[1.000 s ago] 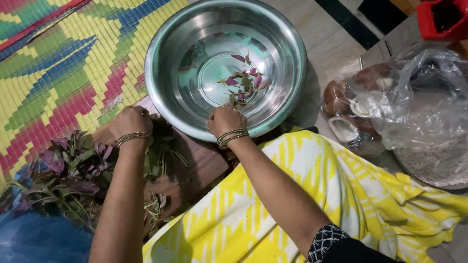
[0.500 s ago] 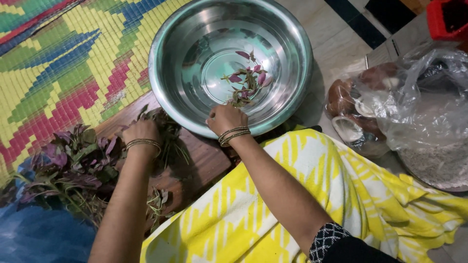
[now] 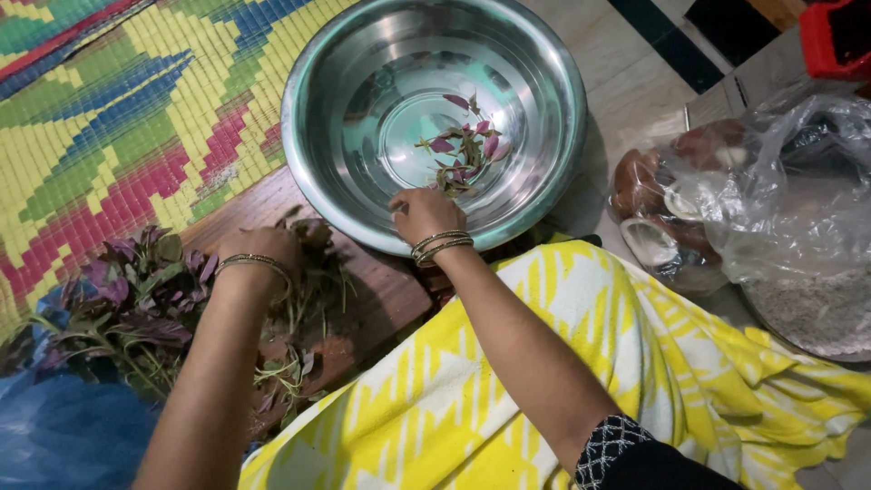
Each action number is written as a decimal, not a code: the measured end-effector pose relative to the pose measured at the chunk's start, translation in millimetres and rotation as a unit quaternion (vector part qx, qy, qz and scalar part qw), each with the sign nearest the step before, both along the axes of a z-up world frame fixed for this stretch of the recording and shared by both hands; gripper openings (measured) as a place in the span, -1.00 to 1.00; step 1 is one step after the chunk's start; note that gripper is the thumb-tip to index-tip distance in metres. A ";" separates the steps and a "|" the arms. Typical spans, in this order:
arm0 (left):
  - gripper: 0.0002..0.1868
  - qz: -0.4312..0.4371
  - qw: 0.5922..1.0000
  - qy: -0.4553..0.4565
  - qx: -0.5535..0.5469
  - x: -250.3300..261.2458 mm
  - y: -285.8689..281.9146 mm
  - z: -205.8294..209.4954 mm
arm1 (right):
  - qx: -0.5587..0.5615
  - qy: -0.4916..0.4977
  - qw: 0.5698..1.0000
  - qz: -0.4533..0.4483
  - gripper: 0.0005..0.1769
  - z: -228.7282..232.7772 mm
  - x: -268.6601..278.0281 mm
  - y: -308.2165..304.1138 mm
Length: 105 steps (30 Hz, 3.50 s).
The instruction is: Picking leaves from the stems of purple leafy vegetables and placing them into a metal bowl.
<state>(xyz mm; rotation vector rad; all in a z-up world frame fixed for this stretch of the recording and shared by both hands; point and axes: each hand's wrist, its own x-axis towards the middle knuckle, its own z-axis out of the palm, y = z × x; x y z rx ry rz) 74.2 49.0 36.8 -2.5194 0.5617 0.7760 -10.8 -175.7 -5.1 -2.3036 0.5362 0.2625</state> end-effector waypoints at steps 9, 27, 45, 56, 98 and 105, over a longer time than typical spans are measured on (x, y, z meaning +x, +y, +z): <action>-0.69 -0.057 0.992 -0.104 -0.036 -26.7 -5.0 44.0 | -0.079 -0.023 0.997 -0.014 -0.60 -44.5 43.1 -56.8; -0.50 0.063 0.874 -0.075 -0.476 -28.5 -118.8 -47.8 | -0.111 0.009 0.986 0.121 -0.76 -57.1 73.4 -119.1; -0.62 0.166 0.889 -0.010 -0.428 2.7 -131.2 -79.1 | -0.198 -0.040 0.928 0.312 -0.74 -166.8 87.3 -101.6; -0.52 0.230 0.798 0.086 -0.551 18.9 -150.5 -116.9 | 0.213 -0.077 0.965 0.131 -0.73 -85.3 75.5 -129.3; -0.75 0.316 0.714 0.035 -0.624 5.6 -162.2 -129.4 | 0.234 -0.003 0.968 0.088 -0.65 -56.0 66.8 -131.2; -0.76 0.312 0.711 0.034 -0.630 -3.6 -158.3 -108.5 | 0.238 0.034 0.969 0.050 -0.71 -54.3 63.5 -129.5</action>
